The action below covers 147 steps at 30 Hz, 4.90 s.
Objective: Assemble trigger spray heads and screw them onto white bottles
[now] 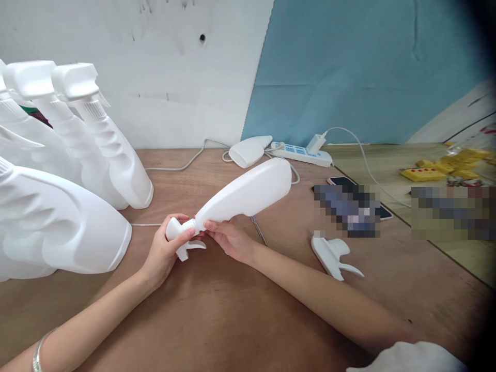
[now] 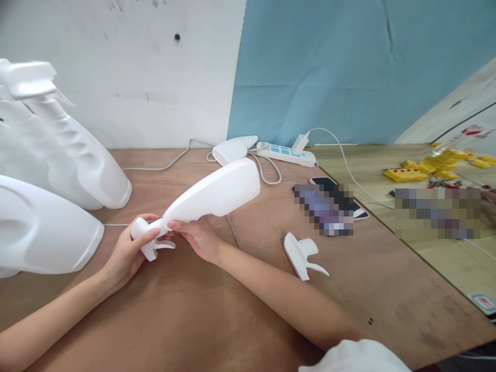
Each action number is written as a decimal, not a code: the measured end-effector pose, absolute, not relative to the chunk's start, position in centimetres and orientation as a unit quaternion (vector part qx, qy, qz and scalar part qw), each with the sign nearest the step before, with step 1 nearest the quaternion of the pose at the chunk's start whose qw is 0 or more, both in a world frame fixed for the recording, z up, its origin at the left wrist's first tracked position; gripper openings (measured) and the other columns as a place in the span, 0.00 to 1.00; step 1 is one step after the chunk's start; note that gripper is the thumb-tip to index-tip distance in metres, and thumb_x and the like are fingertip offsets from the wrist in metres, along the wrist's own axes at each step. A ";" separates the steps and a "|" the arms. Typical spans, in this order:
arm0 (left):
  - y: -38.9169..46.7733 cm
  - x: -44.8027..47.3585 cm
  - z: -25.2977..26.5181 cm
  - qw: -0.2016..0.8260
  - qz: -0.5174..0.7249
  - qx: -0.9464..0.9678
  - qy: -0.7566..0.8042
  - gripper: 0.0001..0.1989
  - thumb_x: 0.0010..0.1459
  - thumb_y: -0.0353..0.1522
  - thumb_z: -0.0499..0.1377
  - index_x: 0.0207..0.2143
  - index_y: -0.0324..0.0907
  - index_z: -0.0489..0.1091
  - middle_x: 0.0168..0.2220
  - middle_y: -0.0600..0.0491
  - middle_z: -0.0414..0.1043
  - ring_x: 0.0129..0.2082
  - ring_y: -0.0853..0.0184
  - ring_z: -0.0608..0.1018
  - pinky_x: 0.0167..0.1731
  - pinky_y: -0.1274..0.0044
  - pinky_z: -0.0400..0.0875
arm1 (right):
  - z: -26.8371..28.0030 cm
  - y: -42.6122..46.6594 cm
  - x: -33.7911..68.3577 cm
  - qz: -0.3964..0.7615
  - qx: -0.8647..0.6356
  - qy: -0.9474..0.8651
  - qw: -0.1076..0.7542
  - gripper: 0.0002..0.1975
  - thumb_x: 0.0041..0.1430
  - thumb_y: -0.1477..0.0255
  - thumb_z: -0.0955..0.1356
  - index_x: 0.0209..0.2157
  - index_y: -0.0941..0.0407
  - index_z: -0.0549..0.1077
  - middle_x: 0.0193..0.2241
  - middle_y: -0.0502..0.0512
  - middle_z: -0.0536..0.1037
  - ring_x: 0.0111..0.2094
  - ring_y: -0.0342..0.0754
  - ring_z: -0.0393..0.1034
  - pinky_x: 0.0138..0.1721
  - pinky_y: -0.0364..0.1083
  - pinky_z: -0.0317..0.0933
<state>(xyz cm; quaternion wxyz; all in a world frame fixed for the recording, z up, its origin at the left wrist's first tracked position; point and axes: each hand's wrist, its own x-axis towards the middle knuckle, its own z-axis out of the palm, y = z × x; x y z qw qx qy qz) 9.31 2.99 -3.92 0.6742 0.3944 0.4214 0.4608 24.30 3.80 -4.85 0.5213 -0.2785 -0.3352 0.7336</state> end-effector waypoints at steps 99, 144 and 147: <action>2.9 9.2 -3.6 0.657 0.437 0.423 0.446 0.17 0.42 0.37 0.64 0.28 0.39 0.60 0.24 0.55 0.70 0.27 0.68 0.73 0.27 0.76 0.72 | -5.1 3.8 24.4 0.726 -0.263 -0.387 0.504 0.08 0.43 0.72 0.72 0.29 0.56 0.74 0.26 0.48 0.74 0.31 0.44 0.68 0.37 0.46 0.62; 2.4 9.3 -3.6 0.497 0.456 0.536 0.508 0.19 0.42 0.42 0.62 0.31 0.41 0.60 0.25 0.58 0.63 0.21 0.73 0.66 0.19 0.83 0.59 | -5.0 3.8 24.3 0.732 -0.269 -0.350 0.519 0.12 0.41 0.73 0.73 0.31 0.56 0.71 0.30 0.49 0.75 0.36 0.46 0.69 0.44 0.48 0.61; 2.5 9.0 -3.9 0.520 0.442 0.531 0.502 0.17 0.47 0.44 0.59 0.32 0.41 0.60 0.25 0.56 0.66 0.22 0.70 0.69 0.19 0.82 0.60 | -5.0 3.8 24.4 0.730 -0.267 -0.361 0.515 0.10 0.42 0.72 0.72 0.30 0.56 0.71 0.29 0.49 0.74 0.36 0.47 0.68 0.43 0.48 0.61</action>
